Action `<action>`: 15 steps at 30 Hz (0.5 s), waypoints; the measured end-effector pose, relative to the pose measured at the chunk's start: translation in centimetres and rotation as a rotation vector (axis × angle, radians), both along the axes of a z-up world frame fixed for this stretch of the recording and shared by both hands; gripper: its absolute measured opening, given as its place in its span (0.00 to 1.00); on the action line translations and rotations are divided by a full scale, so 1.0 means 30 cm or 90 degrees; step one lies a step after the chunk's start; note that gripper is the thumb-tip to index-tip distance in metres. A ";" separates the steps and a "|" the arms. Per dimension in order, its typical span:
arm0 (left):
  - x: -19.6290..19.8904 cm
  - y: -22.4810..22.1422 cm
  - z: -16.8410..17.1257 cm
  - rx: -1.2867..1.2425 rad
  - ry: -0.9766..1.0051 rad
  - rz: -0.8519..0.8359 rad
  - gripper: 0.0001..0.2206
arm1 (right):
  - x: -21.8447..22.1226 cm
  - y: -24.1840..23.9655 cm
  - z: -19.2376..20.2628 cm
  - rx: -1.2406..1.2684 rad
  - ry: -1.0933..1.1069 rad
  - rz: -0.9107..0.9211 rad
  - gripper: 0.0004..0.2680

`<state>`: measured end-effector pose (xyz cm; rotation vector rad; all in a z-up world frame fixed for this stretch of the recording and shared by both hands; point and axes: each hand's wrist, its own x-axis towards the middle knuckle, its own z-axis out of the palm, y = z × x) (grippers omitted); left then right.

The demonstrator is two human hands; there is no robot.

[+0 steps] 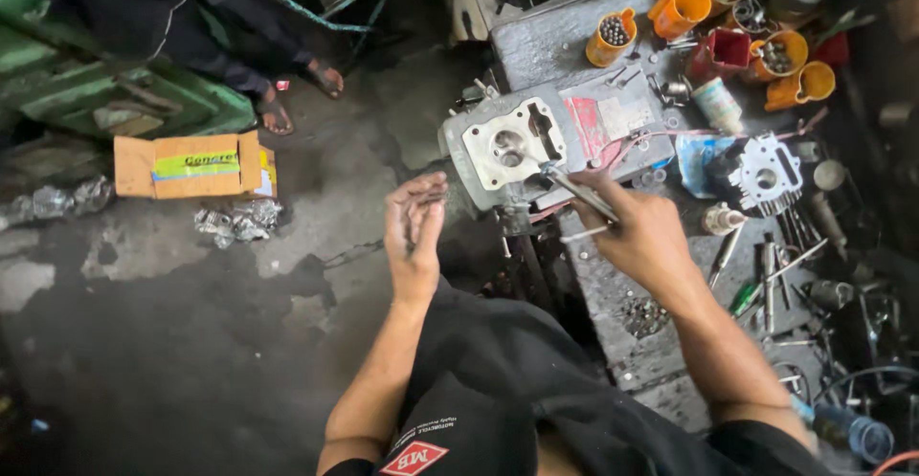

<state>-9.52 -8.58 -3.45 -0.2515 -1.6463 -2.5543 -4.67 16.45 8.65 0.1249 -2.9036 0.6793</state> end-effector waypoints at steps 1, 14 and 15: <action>-0.033 -0.023 -0.009 -0.012 -0.001 -0.006 0.13 | -0.021 -0.018 0.001 0.028 -0.003 -0.004 0.13; -0.509 -0.042 -0.167 -0.069 -0.171 -0.402 0.36 | -0.260 -0.195 0.148 0.423 -0.265 0.080 0.21; -0.534 -0.033 -0.187 -0.106 -0.134 -0.420 0.34 | -0.284 -0.205 0.156 0.493 -0.297 0.117 0.24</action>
